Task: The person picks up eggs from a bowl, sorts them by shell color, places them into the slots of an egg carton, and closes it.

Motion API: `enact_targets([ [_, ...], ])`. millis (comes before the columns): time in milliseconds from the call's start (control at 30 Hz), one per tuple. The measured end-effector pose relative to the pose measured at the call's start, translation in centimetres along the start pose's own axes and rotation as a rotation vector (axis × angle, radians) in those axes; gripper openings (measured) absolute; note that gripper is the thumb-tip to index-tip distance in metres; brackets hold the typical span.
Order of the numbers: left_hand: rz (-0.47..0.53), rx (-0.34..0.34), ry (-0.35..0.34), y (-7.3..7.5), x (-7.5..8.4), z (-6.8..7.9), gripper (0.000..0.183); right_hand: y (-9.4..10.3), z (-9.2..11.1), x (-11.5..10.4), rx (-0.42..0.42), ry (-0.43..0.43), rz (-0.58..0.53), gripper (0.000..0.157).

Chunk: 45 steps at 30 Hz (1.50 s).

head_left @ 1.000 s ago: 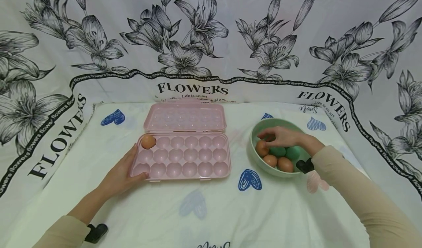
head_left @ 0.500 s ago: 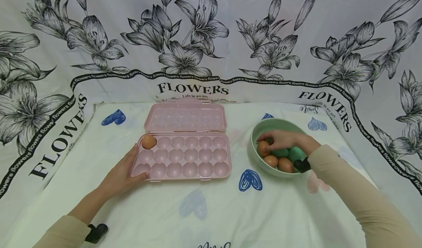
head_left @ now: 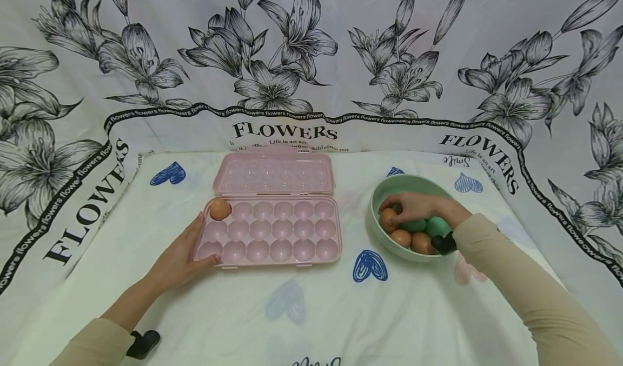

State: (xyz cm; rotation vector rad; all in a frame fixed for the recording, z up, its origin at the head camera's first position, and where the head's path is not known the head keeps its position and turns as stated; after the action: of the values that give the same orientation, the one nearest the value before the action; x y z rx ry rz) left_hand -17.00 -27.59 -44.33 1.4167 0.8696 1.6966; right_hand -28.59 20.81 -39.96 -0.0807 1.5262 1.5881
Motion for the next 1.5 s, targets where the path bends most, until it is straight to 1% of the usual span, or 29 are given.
enact_targets([
  [167,0.002,-0.003,0.003,-0.1,0.0,0.0,0.109,0.1,0.2,-0.2,0.018,0.002,-0.004,0.043],
  [400,0.006,0.001,0.003,0.0,0.0,0.0,0.110,0.7,0.5,-0.6,0.078,-0.008,0.004,0.043],
  [567,0.006,0.002,-0.004,0.1,0.2,0.1,0.109,1.6,1.1,-0.8,0.151,0.016,-0.018,0.043],
  [700,0.002,-0.001,-0.001,0.1,0.3,0.1,0.110,2.4,1.6,-1.2,0.194,0.027,-0.032,0.045],
  [967,0.003,-0.006,0.009,0.1,0.2,0.1,0.110,3.4,2.0,-1.8,0.247,0.010,-0.126,0.049],
  [1067,0.001,-0.012,0.017,0.1,0.2,0.1,0.110,3.7,2.1,-2.3,0.255,-0.005,-0.111,0.050],
  [1267,-0.007,-0.014,0.020,0.2,0.2,0.1,0.110,4.6,1.3,-3.5,0.276,0.006,-0.105,0.048],
  [1500,-0.002,-0.010,0.014,0.2,0.3,0.2,0.109,5.4,-0.7,-5.1,0.294,0.072,-0.068,0.046],
])
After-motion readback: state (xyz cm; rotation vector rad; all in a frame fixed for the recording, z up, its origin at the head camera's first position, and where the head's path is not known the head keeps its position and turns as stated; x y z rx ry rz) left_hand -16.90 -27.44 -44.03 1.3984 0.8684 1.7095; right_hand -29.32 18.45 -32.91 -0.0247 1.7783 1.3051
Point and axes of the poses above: each hand's wrist, its own z-axis away from the middle knuckle, its own y-axis out of the back of the hand, x = y × z, the point moved 5 cm from there along -z, towards the middle knuckle, and after that the axes turned 15 degrees about y, right-handed, at the moved point
